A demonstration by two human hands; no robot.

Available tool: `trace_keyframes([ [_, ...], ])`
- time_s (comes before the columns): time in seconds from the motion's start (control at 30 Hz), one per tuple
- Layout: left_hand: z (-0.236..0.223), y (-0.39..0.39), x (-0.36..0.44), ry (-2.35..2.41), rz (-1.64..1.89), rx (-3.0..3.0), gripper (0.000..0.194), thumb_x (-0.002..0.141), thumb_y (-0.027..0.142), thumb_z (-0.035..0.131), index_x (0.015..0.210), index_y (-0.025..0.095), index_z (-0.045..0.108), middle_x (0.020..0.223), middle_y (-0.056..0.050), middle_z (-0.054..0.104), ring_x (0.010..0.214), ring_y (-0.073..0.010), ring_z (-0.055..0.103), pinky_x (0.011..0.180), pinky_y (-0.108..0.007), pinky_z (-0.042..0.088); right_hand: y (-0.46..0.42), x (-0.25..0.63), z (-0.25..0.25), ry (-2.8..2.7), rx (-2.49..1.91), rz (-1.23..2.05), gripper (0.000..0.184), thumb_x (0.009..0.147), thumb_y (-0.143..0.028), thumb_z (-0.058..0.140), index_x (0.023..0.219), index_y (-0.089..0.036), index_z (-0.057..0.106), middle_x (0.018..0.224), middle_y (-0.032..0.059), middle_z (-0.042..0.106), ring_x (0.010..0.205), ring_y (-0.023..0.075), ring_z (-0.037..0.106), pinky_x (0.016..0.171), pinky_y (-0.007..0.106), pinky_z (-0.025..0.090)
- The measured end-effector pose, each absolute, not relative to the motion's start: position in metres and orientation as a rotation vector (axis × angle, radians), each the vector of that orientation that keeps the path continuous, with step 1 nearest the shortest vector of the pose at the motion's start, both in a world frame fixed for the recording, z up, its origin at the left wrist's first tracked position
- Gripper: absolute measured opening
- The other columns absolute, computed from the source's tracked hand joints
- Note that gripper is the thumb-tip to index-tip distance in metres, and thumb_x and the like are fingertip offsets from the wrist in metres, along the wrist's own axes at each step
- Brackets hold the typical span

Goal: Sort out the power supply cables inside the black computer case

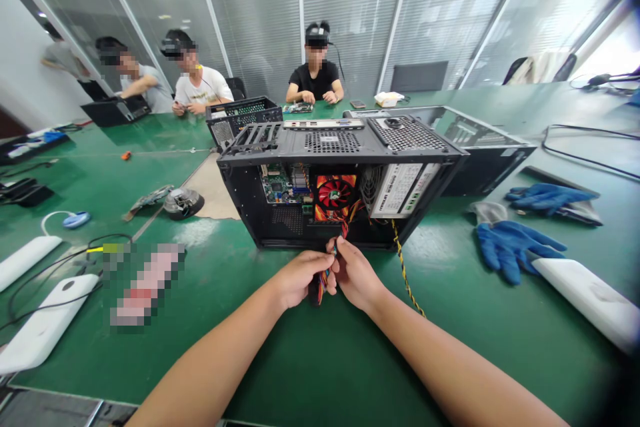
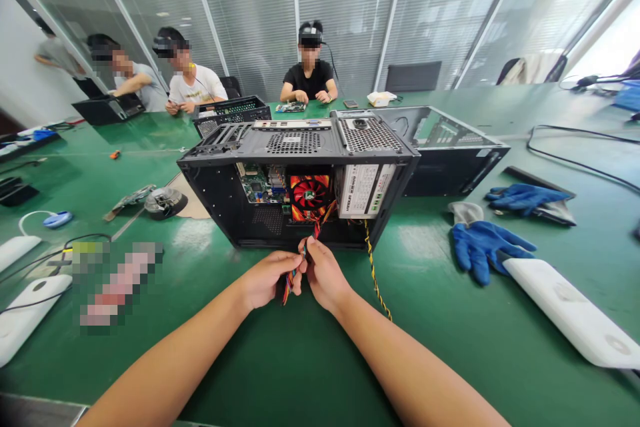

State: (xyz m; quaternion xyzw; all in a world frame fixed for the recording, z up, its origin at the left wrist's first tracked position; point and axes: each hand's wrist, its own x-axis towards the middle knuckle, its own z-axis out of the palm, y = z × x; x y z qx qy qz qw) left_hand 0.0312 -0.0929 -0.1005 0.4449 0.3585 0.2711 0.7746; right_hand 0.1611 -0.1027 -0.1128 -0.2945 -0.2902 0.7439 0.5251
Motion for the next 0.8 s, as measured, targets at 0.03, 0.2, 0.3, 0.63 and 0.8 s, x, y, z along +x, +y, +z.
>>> trace_keyframes([
  [0.03,-0.1,-0.093,0.0315,0.805,0.593,1.045,0.032,0.081,0.044,0.058,0.078,0.012,0.058,0.052,0.0,0.059,0.047,-0.0107,0.057,0.051,-0.02,0.039,-0.1022,0.161,-0.1141,-0.695,-0.701,1.774,0.031,0.081,-0.053,0.058,0.084,-0.022,0.053,0.044,-0.0088,0.044,0.03,0.012,0.045,0.032,0.024,0.038],
  [0.2,-0.0975,-0.0935,0.0319,0.974,0.528,1.337,0.034,0.085,0.045,0.048,0.078,0.013,0.058,0.05,0.0,0.06,0.04,-0.0084,0.048,0.044,-0.019,0.034,-0.0997,0.1609,-0.119,-0.623,-0.749,1.681,0.03,0.077,-0.048,0.066,0.078,-0.019,0.056,0.054,-0.0061,0.048,0.04,0.0086,0.044,0.037,0.02,0.04],
  [0.3,-0.0977,-0.093,0.0315,1.024,0.508,1.405,0.032,0.085,0.043,0.048,0.077,0.014,0.057,0.051,0.0,0.061,0.038,-0.0076,0.046,0.042,-0.019,0.034,-0.0995,0.161,-0.1192,-0.603,-0.75,1.672,0.028,0.077,-0.045,0.067,0.077,-0.018,0.059,0.056,-0.0052,0.049,0.043,0.0077,0.043,0.039,0.019,0.041],
  [0.63,-0.1034,-0.0855,0.0271,0.653,0.478,0.812,0.027,0.084,0.038,0.057,0.083,0.011,0.06,0.054,0.001,0.058,0.046,-0.0136,0.061,0.042,-0.02,0.041,-0.0983,0.166,-0.1191,-0.553,-0.705,1.745,0.024,0.081,-0.042,0.063,0.085,-0.019,0.065,0.067,-0.0002,0.06,0.053,0.0117,0.056,0.05,0.024,0.049],
  [0.8,-0.1053,-0.0845,0.0283,0.61,0.478,0.794,0.028,0.084,0.037,0.057,0.085,0.009,0.061,0.051,0.002,0.054,0.046,-0.0135,0.061,0.043,-0.02,0.043,-0.0961,0.1684,-0.1203,-0.565,-0.68,1.784,0.026,0.082,-0.042,0.061,0.093,-0.019,0.064,0.07,-0.0006,0.062,0.046,0.0124,0.056,0.044,0.027,0.047],
])
